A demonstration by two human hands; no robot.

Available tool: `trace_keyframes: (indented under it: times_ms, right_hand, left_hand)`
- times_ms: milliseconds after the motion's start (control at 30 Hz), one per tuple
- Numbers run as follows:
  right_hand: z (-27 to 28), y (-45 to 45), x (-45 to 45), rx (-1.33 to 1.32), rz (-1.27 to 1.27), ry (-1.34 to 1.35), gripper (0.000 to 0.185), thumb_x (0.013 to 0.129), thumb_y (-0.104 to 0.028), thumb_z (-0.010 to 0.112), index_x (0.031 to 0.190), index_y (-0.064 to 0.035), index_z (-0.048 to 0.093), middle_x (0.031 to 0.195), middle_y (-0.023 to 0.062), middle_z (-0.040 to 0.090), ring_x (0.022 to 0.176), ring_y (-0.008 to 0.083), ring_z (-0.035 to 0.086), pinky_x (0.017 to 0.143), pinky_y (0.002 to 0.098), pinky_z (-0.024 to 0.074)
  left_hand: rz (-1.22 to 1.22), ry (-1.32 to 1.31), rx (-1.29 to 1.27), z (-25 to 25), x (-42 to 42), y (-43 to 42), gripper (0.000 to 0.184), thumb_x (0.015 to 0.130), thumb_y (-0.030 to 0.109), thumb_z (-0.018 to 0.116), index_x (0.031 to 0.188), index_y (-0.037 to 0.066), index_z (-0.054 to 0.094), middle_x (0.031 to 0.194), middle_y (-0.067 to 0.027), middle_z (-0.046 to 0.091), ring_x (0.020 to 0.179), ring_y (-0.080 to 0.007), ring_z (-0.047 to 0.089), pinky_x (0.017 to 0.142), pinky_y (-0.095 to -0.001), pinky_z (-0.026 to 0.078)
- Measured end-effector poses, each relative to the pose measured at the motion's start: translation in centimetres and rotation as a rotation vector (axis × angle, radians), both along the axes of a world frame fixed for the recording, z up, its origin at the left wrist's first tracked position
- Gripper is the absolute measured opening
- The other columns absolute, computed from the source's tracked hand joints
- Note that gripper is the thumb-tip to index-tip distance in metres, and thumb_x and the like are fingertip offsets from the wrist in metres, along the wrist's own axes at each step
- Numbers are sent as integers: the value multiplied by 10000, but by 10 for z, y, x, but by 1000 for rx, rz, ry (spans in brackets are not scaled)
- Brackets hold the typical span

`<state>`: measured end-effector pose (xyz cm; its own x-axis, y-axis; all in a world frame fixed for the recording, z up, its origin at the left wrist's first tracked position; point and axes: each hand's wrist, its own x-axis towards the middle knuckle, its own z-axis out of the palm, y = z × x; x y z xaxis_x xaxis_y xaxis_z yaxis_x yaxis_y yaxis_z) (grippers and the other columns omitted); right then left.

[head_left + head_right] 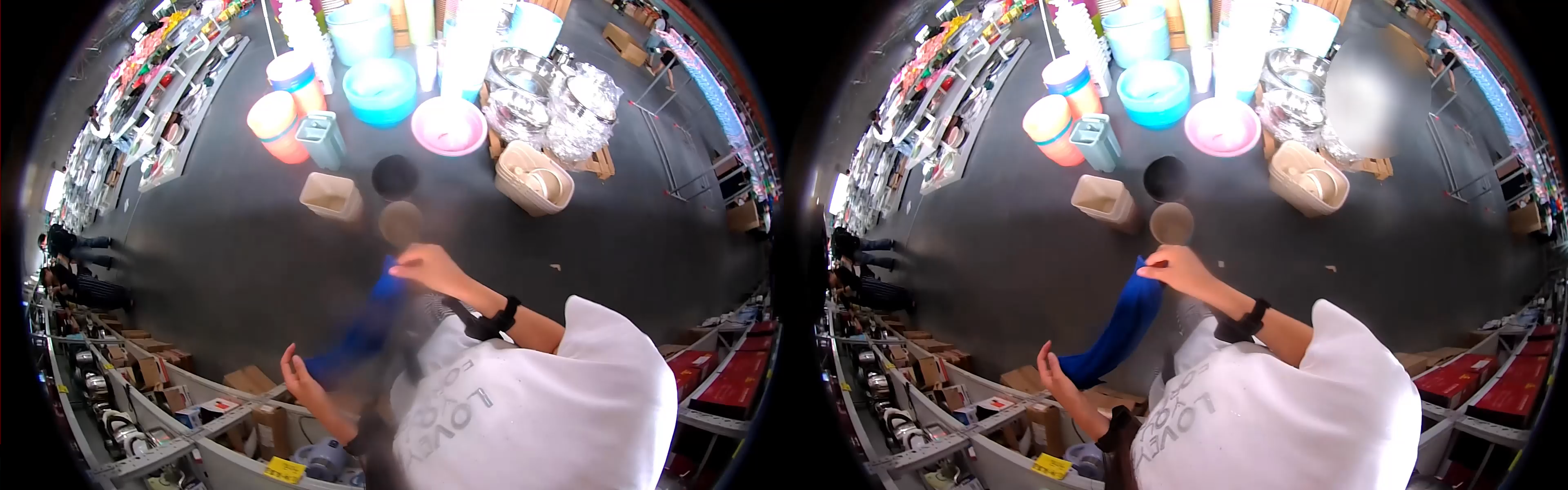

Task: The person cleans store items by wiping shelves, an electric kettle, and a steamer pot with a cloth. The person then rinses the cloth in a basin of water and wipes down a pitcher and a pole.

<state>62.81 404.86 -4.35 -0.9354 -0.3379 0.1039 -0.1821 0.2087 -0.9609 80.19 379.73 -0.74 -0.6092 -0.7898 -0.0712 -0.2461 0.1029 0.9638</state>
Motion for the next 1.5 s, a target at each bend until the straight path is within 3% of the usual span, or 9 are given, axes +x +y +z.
trace_keyframes:
  times_ms: [100,167,300,500,767,1067,1167,1300,1500]
  right_hand:
    - [4,-34,-24,126,-144,-31,241,808,-222,727,910,-5,704,691,88,644,613,149,604,573,286,452]
    - [-12,-66,-42,-51,-270,-246,221,832,-193,709,928,6,713,727,58,674,617,111,617,547,236,463]
    - [-40,-132,-100,-264,-420,-303,244,860,-174,686,997,28,695,770,55,682,632,98,631,540,206,477]
    - [-72,-258,-229,-453,-511,-438,295,877,-174,665,1085,34,656,780,87,682,649,125,648,561,210,480]
    - [-22,-493,-400,-347,-60,-391,293,900,-161,627,1118,33,647,694,74,659,540,81,566,497,195,438]
    - [-10,-747,-563,-376,163,-586,182,884,-160,616,929,7,670,730,59,657,607,101,601,562,218,462]
    - [2,-802,-604,-442,72,-804,179,896,-184,578,912,-20,648,743,56,654,633,114,609,592,229,476]
    - [-14,-853,-667,-514,3,-788,163,916,-146,457,889,-51,587,724,26,585,716,153,627,645,270,504]
    - [-46,-911,-766,-329,-8,-871,171,910,-179,488,968,-36,563,790,63,611,776,172,652,739,309,547]
  left_hand:
    - [-243,-85,162,50,-39,-33,344,954,186,543,1271,56,566,917,19,598,658,-34,485,620,-175,397]
    - [-444,-22,78,13,-63,-86,376,951,163,554,1314,71,539,808,58,543,588,-8,395,543,-170,319]
    - [-427,100,298,31,-136,-137,404,961,117,533,1360,63,495,630,119,370,515,15,257,468,-173,205]
    - [-369,128,251,27,-265,-247,361,982,105,483,1338,51,515,705,93,433,563,5,280,514,-168,255]
    - [-59,81,-95,-11,-363,-495,231,1000,137,454,1132,53,625,800,47,537,666,-19,470,623,-175,403]
    - [-4,-131,-178,-81,-445,-741,263,976,34,423,1140,28,629,887,24,598,707,-27,466,670,-185,388]
    - [-44,-113,-131,-22,-537,-801,274,952,8,423,1133,1,628,1124,-96,648,1095,-183,566,990,-288,385]
    - [-259,32,-105,5,-672,-885,287,948,-7,414,1141,-1,627,1116,-85,646,1082,-182,570,998,-286,381]
    - [-630,86,102,56,-886,-915,307,940,-11,446,1204,-9,603,1103,-95,651,1006,-107,568,904,-223,423]
